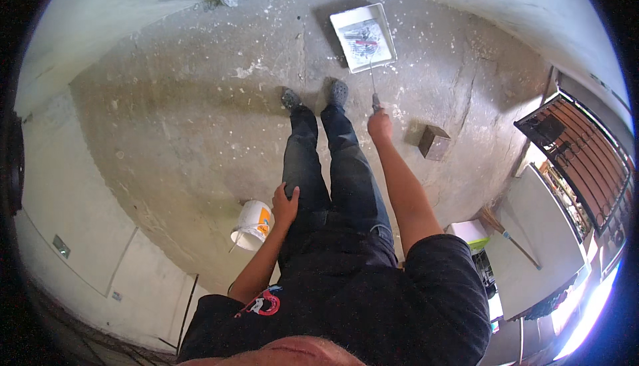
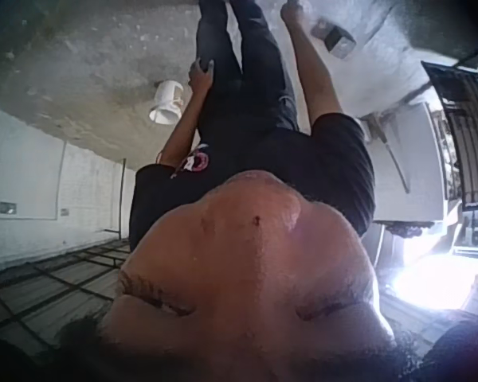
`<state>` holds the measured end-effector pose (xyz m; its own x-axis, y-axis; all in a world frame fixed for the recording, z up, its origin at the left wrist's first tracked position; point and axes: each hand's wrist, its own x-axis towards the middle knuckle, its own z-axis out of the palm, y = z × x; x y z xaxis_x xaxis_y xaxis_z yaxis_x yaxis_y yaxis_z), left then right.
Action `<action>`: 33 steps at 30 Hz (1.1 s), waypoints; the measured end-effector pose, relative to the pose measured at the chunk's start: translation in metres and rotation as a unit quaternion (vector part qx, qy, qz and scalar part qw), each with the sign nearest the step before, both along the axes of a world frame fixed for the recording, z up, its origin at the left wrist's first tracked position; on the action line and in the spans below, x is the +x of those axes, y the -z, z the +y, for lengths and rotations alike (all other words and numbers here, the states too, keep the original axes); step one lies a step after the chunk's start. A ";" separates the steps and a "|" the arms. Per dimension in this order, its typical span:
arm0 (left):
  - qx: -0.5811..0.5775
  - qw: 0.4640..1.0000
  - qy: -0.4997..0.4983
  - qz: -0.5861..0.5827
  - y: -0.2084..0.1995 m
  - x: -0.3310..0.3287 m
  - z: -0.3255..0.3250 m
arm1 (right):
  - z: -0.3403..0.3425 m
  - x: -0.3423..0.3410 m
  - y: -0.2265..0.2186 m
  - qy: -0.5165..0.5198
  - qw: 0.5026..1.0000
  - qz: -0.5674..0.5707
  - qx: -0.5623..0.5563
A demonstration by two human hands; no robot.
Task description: The person is painting a wall using a paint roller.
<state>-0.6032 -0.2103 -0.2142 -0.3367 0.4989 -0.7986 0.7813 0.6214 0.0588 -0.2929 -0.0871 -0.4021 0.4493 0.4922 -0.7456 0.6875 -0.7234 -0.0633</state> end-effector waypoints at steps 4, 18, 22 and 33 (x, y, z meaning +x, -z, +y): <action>0.017 0.998 0.009 -0.060 0.016 0.039 0.014 | -0.012 0.030 0.082 -0.151 0.984 0.026 0.092; 0.016 0.999 0.035 -0.025 0.010 0.007 0.005 | 0.020 -0.055 0.027 -0.026 0.981 0.061 0.180; 0.029 0.998 0.036 -0.040 0.011 0.003 0.008 | 0.056 -0.039 0.041 -0.016 0.983 0.026 0.182; 0.026 0.997 0.045 -0.049 0.011 -0.002 0.010 | 0.081 -0.019 0.085 0.058 0.990 0.071 0.110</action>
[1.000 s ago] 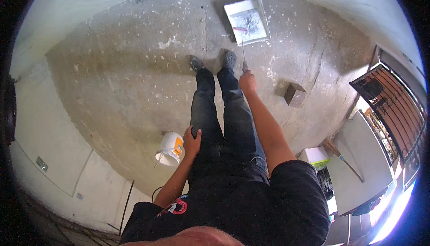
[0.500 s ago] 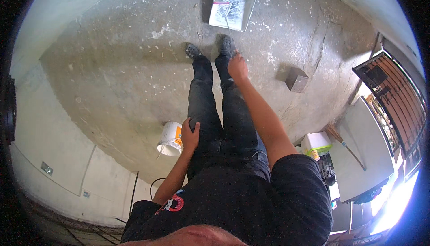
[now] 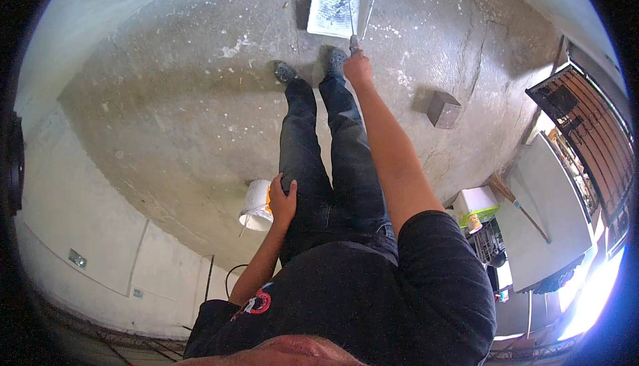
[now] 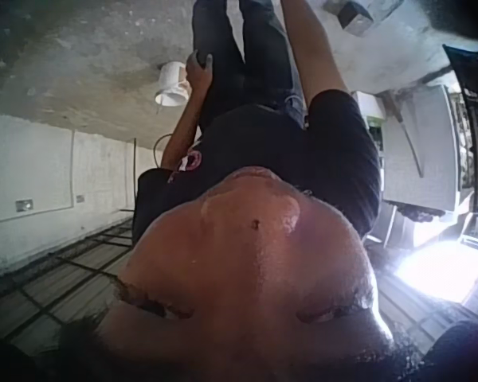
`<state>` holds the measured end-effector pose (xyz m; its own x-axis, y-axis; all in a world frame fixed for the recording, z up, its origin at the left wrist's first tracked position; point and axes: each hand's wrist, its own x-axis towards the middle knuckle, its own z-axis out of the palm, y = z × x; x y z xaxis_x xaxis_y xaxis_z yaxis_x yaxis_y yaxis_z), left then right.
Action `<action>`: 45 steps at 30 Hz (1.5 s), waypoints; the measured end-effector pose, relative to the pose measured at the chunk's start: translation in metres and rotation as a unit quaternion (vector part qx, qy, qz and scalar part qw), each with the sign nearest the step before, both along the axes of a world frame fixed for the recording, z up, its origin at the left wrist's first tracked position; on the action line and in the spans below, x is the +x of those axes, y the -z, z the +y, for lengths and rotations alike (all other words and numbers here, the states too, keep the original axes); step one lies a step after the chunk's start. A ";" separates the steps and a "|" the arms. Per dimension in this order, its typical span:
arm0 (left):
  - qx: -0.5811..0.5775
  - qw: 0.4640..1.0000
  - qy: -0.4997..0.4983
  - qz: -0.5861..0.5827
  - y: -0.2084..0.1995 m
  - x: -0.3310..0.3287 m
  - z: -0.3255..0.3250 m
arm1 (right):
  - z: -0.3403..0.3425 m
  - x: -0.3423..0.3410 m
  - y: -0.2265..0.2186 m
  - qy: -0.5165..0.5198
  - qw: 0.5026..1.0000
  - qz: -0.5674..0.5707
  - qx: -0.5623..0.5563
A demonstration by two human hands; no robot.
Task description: The person is painting a wall using a paint roller.
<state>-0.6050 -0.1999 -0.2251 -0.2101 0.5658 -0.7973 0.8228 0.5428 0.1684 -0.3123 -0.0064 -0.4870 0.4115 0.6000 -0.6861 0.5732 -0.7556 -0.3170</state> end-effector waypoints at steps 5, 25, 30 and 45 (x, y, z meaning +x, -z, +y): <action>-0.003 1.000 0.010 0.007 0.000 -0.002 0.001 | 0.010 0.014 0.006 -0.015 0.999 -0.027 -0.019; -0.006 1.000 0.005 0.021 -0.002 -0.004 -0.001 | -0.102 -0.067 -0.042 0.032 0.998 -0.010 0.054; 0.001 1.000 0.014 -0.001 0.000 0.008 0.009 | -0.133 -0.082 -0.046 0.029 0.998 0.005 -0.053; 0.000 1.000 0.021 0.019 0.000 0.006 0.009 | -0.049 -0.068 -0.053 0.022 1.000 -0.006 0.002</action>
